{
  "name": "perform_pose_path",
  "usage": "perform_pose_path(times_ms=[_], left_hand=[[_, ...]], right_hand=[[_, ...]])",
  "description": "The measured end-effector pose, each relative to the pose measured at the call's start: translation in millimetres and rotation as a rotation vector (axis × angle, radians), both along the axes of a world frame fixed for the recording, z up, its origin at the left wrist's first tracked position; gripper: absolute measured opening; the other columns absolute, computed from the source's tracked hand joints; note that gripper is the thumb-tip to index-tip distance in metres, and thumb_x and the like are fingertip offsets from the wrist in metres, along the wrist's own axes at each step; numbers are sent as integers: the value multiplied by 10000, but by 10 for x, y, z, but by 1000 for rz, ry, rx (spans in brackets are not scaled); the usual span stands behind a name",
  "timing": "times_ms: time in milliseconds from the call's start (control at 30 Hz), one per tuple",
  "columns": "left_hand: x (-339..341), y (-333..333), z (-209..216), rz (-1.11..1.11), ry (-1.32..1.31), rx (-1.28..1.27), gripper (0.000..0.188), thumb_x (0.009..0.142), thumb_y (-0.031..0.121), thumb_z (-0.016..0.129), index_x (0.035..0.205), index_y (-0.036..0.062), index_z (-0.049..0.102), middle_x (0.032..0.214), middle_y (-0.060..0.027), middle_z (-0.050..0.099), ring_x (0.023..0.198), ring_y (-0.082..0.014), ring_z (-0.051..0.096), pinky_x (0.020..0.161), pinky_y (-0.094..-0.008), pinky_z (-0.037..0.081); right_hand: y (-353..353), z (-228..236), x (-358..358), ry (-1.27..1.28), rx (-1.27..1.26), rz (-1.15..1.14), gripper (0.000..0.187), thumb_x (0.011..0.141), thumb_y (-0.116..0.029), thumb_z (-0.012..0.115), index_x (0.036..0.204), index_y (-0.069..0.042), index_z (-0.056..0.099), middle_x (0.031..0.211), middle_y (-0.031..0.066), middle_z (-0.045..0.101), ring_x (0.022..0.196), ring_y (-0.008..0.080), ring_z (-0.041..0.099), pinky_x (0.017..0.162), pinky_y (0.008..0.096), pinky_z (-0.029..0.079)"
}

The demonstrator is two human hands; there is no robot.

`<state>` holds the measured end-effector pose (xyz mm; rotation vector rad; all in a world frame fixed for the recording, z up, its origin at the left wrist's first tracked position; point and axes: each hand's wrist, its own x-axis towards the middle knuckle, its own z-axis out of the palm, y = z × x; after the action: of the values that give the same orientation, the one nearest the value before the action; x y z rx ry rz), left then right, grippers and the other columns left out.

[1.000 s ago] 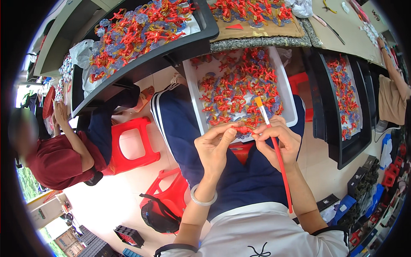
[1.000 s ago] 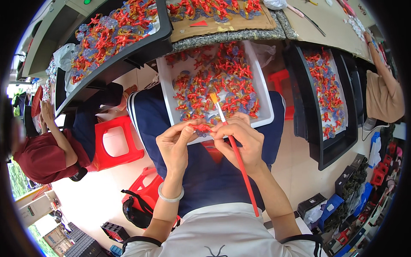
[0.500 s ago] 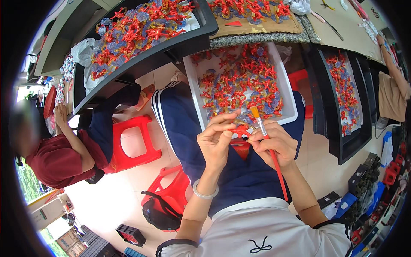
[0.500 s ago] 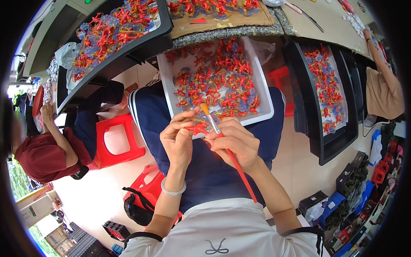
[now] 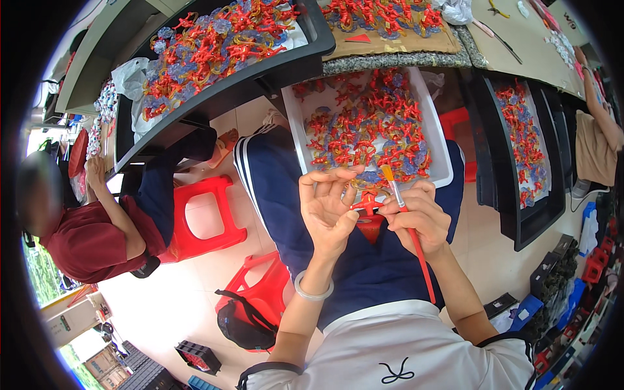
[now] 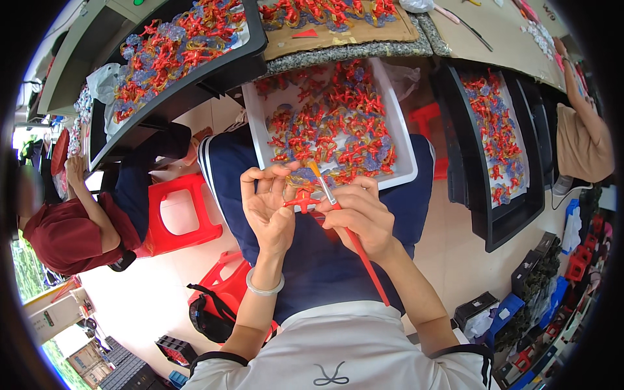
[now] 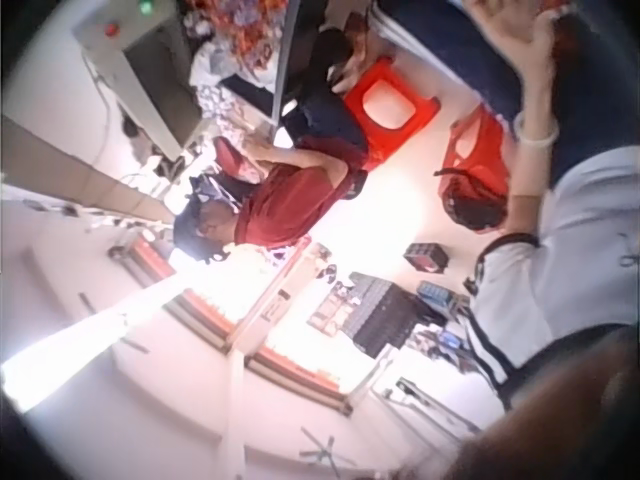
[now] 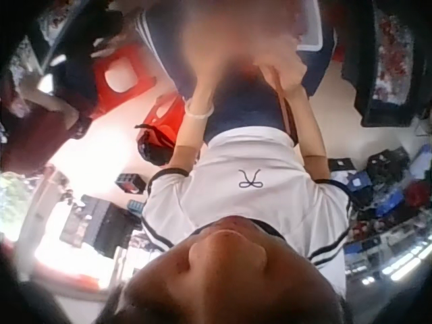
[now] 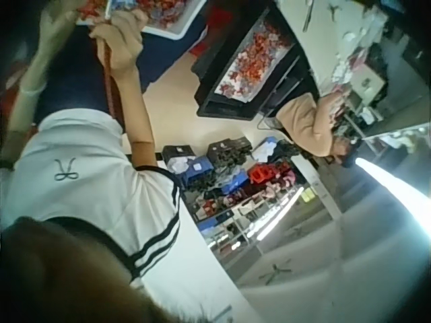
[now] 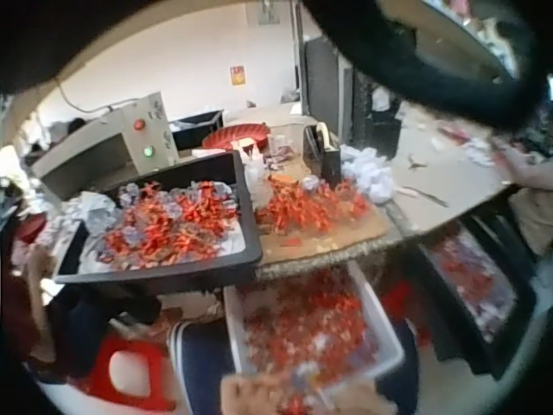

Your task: Apply liquid or paint with a brush to small plastic toy figurines as part of a factory assembly line.

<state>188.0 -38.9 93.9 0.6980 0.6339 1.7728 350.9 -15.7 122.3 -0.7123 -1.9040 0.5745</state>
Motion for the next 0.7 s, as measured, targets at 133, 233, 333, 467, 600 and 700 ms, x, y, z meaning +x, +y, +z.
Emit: perform_pose_path(times_ms=[133, 233, 333, 467, 600, 700], left_hand=[[-5, 10, 18, -7, -19, 15, 596, 679, -100, 587, 1193, 85, 348, 1170, -167, 524, 1230, -342, 495, 934, -330, 433], [-26, 10, -12, -29, -25, 24, 599, 664, -125, 524, 1195, 89, 347, 1191, -180, 519, 1238, -363, 487, 958, -348, 425], [-13, 23, -35, -68, -13, 5, 571, 726, -29, 598, 1225, 67, 337, 1211, -194, 481, 1241, -349, 457, 925, -340, 483], [28, 0, -4, -80, -51, -18, 500, 785, 15, 579, 1217, 62, 332, 1225, -210, 478, 1225, -328, 472, 923, -351, 489], [65, -19, -59, -140, -186, -87, 328, 892, 60, 529, 1181, 55, 375, 1252, -213, 491, 1217, -322, 492, 943, -374, 475], [90, -47, -155, -192, -168, -103, 208, 958, 90, 493, 1148, 52, 419, 1266, -198, 500, 1197, -296, 509, 951, -370, 466]], right_hand=[[10, 5, -2, -12, 8, 3, 183, 661, 42, 724, 752, -81, 623, 858, 41, 691, 803, 209, 658, 746, 338, 439], [7, 9, -2, -12, 12, 14, 174, 666, 38, 720, 764, -73, 630, 859, 46, 690, 799, 212, 657, 755, 348, 458], [14, 58, -8, 15, 2, 32, 183, 663, 67, 710, 775, -57, 633, 852, 63, 690, 794, 225, 657, 739, 358, 483], [32, 94, -65, 139, -134, 79, 196, 668, 104, 699, 782, -42, 636, 837, 83, 688, 772, 235, 652, 716, 350, 502], [33, 81, -52, 222, -353, 105, 194, 709, 119, 691, 827, -26, 640, 822, 99, 686, 754, 209, 643, 716, 314, 509], [13, 63, -42, 225, -424, 123, 165, 748, 95, 697, 837, -20, 618, 833, 119, 686, 778, 203, 652, 733, 310, 513]])
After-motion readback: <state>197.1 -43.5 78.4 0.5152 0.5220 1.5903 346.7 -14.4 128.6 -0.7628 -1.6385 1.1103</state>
